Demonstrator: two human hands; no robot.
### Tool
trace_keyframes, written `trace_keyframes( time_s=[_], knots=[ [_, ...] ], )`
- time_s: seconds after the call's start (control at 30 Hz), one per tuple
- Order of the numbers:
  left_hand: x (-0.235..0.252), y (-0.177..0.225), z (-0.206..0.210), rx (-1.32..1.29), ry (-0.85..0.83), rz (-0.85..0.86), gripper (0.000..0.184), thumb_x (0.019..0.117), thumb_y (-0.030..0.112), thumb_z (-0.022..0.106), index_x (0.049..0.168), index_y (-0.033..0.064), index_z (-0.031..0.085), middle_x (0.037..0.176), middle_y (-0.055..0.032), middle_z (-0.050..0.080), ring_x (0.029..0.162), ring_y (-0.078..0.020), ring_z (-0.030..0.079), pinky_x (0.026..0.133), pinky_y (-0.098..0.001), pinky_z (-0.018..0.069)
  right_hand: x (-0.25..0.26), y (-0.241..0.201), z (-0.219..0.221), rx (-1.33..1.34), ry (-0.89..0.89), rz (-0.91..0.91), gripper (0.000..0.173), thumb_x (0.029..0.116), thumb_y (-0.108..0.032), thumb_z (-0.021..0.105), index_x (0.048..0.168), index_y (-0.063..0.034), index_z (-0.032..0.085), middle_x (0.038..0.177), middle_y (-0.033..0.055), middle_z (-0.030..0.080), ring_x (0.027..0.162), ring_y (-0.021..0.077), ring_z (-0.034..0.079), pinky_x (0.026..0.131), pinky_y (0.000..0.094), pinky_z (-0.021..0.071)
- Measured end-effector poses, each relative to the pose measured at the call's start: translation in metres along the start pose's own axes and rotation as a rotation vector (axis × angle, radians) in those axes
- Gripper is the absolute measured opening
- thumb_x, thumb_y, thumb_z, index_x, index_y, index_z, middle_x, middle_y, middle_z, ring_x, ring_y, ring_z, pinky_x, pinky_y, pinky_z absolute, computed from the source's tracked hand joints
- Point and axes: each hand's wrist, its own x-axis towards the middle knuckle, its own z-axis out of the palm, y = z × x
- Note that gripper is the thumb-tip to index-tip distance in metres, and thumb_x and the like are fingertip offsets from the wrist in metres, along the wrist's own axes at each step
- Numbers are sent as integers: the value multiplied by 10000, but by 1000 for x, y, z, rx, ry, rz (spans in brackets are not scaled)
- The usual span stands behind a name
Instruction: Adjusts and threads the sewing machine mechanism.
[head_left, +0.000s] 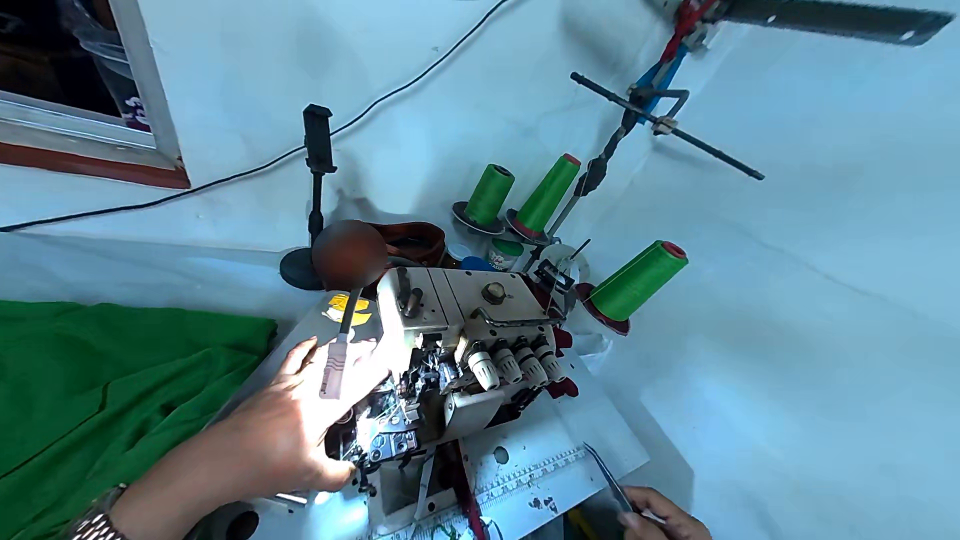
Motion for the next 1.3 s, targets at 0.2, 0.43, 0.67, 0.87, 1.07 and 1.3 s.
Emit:
trace_keyframes(
  time_s=[0.2,0.43,0.67,0.87,1.07,1.3],
  knots=[
    [-3,-4,7,6,160,69,1079,678,875,574,1535,224,495,1584,-68,458,1533,-309,293,1239,-610,108,25,-39,74,330,137,-147,213,991,-7,465,1157,77,570,792,-26,604,608,1,542,564,175,481],
    [-3,-7,16,35,321,152,927,711,736,581,1472,206,574,1530,-108,518,1483,-326,390,1197,-630,210,138,-47,87,184,580,-81,214,1022,-147,574,1102,27,670,830,66,623,641,104,546,613,307,479],
    [-4,-3,13,51,313,138,966,706,759,568,1480,182,562,1536,-125,507,1489,-331,380,1206,-617,202,206,-57,86,604,327,235,155,1055,-116,549,986,-17,647,687,27,606,543,72,550,498,229,465],
    [-4,-6,15,85,331,165,955,734,792,535,1478,195,565,1533,-89,518,1480,-323,391,1185,-622,229,235,-66,75,195,231,238,344,1033,-262,623,866,37,656,753,102,605,686,164,554,679,392,479],
    [-6,-12,18,78,312,130,960,711,790,582,1494,235,547,1553,-85,493,1486,-321,380,1212,-613,194,206,-49,80,631,175,213,188,1088,-167,479,1020,-60,618,737,14,620,599,68,581,537,228,491],
    [-4,-5,15,79,340,155,939,713,742,569,1471,186,574,1531,-104,517,1486,-334,383,1183,-621,243,207,-45,87,639,253,213,191,1088,-139,477,989,-55,616,724,27,612,575,76,568,505,225,466]
  ],
)
